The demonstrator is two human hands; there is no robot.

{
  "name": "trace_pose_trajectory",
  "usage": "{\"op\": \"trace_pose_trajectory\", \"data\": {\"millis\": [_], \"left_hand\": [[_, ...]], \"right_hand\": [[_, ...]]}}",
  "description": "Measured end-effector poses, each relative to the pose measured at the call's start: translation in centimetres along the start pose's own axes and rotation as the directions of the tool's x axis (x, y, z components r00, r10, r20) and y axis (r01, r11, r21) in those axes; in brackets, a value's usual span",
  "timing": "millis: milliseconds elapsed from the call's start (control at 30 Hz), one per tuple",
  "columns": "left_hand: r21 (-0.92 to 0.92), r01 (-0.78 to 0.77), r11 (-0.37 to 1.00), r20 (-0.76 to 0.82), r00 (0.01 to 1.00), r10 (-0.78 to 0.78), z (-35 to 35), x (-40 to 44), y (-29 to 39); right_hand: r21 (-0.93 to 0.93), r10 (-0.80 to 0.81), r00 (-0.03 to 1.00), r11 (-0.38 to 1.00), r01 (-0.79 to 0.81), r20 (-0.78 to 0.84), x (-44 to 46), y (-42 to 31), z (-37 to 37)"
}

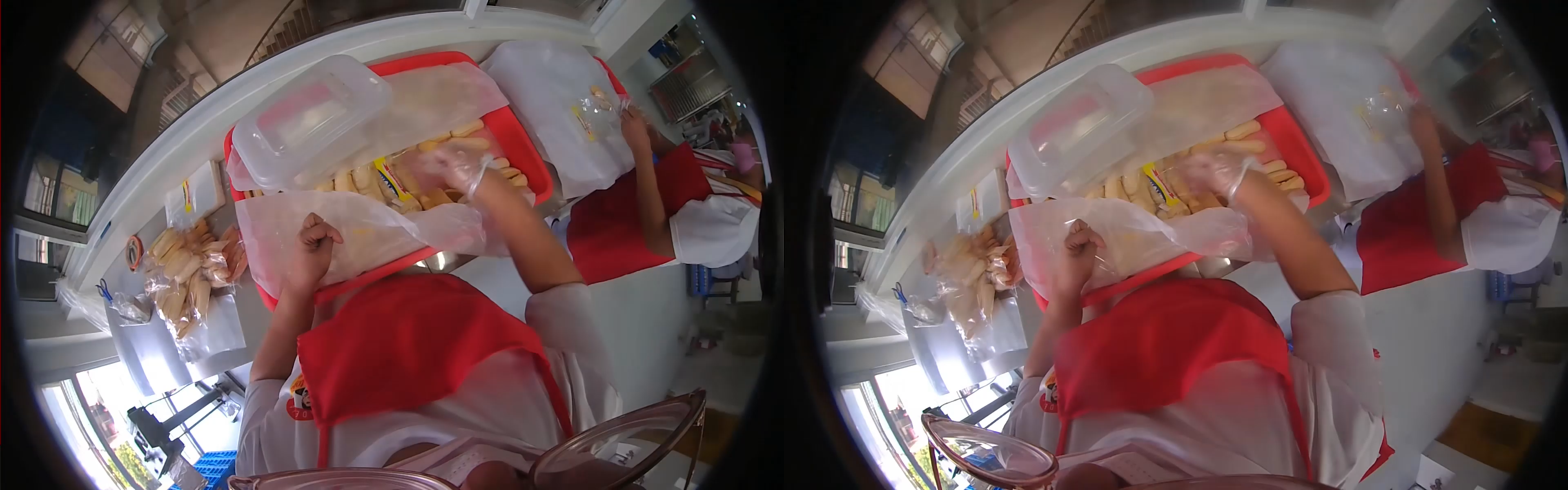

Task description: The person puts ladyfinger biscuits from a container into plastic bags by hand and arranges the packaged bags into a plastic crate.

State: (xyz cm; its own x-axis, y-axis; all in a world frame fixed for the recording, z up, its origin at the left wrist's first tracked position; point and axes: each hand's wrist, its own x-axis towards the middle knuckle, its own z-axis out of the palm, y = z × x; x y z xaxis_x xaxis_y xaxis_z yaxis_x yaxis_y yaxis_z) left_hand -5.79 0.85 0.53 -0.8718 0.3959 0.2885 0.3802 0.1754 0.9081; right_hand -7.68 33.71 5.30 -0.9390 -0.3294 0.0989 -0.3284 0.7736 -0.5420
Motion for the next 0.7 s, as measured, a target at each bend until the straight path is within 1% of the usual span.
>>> {"op": "trace_pose_trajectory", "data": {"millis": [33, 67, 100, 167, 200, 233, 267, 333, 367, 433, 500, 533, 600, 667, 700], "left_hand": [[0.085, -0.002, 0.996, 0.0, 1.0, 0.002, 0.1, 0.0, -0.1], [0.122, 0.015, 0.992, -0.017, 1.0, -0.013, 0.3, 0.1, -0.1], [0.158, 0.034, 0.987, -0.037, 0.999, -0.029, 0.5, 0.2, 0.1], [0.217, 0.083, 0.973, -0.069, 0.995, -0.069, 0.9, 0.4, 0.5], [0.243, 0.112, 0.964, -0.08, 0.992, -0.096, 0.9, 0.5, 0.7], [0.27, 0.143, 0.952, -0.091, 0.988, -0.123, 0.9, 0.6, 0.8], [0.265, 0.111, 0.958, -0.105, 0.991, -0.086, 0.9, 0.6, 0.7], [0.265, 0.048, 0.963, -0.125, 0.992, -0.015, 1.0, 0.4, 0.4], [0.268, 0.048, 0.962, -0.123, 0.992, -0.015, 1.0, 0.4, 0.5], [0.276, 0.046, 0.96, -0.114, 0.993, -0.014, 0.9, 0.4, 0.6], [0.288, 0.026, 0.957, -0.096, 0.995, 0.002, 0.8, 0.3, 0.3], [0.293, 0.017, 0.956, -0.089, 0.996, 0.01, 0.8, 0.3, 0.2], [0.296, 0.014, 0.955, -0.075, 0.997, 0.009, 0.6, 0.3, 0.3], [0.288, 0.014, 0.957, -0.067, 0.998, 0.005, 0.6, 0.3, 0.4], [0.28, 0.012, 0.96, -0.063, 0.998, 0.006, 0.6, 0.3, 0.4]], "right_hand": [[0.008, 0.172, 0.983, 0.985, -0.173, 0.067, -0.1, 2.8, -0.9], [0.019, 0.347, 0.927, 0.935, -0.353, 0.139, -0.3, 5.8, -1.5], [0.053, 0.494, 0.843, 0.855, -0.515, 0.213, -0.7, 8.6, -1.8], [0.027, 0.575, 0.765, 0.794, -0.607, 0.29, -1.8, 11.8, -2.2], [-0.024, 0.592, 0.744, 0.787, -0.616, 0.312, -2.1, 11.9, -2.5], [-0.174, 0.597, 0.741, 0.801, -0.573, 0.309, -2.1, 12.1, -2.9], [-0.317, 0.601, 0.738, 0.795, -0.516, 0.306, -2.2, 12.3, -3.1], [-0.571, 0.611, 0.733, 0.73, -0.375, 0.3, -2.4, 11.9, -3.4], [-0.676, 0.617, 0.73, 0.675, -0.296, 0.295, -2.5, 11.8, -3.4], [-0.663, 0.64, 0.652, 0.698, -0.271, 0.407, -1.9, 12.3, -3.4], [-0.727, 0.649, 0.597, 0.67, -0.154, 0.471, -1.0, 12.5, -3.8], [-0.784, 0.652, 0.585, 0.619, -0.042, 0.483, -0.2, 11.2, -4.4], [-0.781, 0.623, 0.617, 0.624, -0.023, 0.481, 0.8, 8.2, -6.2], [-0.643, 0.565, 0.7, 0.74, -0.196, 0.436, 0.8, 4.9, -7.6], [-0.628, 0.528, 0.737, 0.756, -0.183, 0.422, 0.8, 3.9, -7.0]]}}
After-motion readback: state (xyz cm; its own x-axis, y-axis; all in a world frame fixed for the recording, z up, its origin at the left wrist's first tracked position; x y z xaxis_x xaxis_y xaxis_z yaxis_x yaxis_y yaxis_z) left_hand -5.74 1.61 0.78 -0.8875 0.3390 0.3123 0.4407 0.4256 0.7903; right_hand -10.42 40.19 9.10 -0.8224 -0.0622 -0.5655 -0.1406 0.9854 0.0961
